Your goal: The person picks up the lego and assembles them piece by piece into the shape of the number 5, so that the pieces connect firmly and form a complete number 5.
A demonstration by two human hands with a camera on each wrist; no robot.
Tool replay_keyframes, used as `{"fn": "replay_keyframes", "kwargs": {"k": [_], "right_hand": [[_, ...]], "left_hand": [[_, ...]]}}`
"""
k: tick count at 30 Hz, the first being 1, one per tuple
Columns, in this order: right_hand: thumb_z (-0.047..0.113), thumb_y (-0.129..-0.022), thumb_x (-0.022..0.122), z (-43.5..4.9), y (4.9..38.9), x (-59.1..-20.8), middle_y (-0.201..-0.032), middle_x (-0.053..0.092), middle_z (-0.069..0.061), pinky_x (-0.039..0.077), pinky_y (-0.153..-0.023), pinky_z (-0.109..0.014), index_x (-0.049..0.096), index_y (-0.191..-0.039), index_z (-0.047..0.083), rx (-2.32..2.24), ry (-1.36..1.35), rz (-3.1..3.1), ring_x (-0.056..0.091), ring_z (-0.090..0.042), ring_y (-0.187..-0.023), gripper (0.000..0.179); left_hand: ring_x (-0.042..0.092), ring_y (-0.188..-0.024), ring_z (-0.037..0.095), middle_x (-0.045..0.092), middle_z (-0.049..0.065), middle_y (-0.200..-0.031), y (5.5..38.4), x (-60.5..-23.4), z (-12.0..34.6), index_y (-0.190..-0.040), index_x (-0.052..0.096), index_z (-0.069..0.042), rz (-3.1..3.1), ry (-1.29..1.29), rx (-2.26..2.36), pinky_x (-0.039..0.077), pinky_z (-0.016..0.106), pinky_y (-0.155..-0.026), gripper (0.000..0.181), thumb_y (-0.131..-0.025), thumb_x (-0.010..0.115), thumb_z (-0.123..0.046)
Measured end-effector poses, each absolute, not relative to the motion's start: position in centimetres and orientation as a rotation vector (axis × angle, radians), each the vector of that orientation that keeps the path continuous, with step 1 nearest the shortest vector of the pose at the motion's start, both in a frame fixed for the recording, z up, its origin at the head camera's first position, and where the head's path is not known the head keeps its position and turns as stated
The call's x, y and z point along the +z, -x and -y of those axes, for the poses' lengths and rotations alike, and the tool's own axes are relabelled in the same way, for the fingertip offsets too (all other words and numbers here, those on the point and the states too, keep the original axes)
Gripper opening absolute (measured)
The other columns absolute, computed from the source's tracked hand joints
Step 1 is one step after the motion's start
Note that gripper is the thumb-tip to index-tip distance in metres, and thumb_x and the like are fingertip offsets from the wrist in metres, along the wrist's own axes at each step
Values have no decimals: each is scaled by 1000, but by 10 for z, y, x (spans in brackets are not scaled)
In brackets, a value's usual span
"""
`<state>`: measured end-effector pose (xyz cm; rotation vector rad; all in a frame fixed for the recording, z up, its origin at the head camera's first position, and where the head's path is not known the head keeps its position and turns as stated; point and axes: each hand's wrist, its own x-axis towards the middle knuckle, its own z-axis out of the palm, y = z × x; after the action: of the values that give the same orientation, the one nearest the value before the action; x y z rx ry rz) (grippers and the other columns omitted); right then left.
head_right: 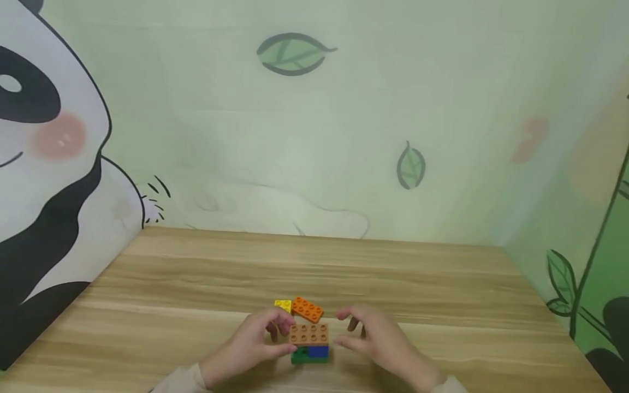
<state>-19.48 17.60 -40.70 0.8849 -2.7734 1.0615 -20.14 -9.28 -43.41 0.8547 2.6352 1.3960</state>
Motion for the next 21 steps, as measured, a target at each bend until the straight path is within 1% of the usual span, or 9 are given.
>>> {"fn": "replay_keyframes", "kwargs": {"k": [6,14,21], "right_hand": [[26,-88,69,-172,207,-399,-100,69,-8,50,-64,-19,65,-110,6,1006,-925,2726,58,-3,-81,30],[22,-89,68,-152,234,-400,-107,68,-11,51,-67,-19,63,-112,5,1042,-962,2770,59,-4,-82,29],[23,-89,68,-139,262,-413,-109,68,-10,51,-69,-19,63,-114,4,1056,-1026,2824,60,-8,-84,31]], "left_hand": [[56,-80,2,65,-1,-90,202,-435,93,-101,62,-12,-2644,-845,1384,48,17,-70,33,-76,81,-25],[55,-79,1,65,-1,-89,203,-435,95,-100,61,-12,-2644,-846,1394,47,17,-70,34,-75,82,-25],[55,-78,1,65,-2,-88,202,-435,95,-98,62,-13,-2634,-844,1402,47,17,-70,34,-74,82,-26]]}}
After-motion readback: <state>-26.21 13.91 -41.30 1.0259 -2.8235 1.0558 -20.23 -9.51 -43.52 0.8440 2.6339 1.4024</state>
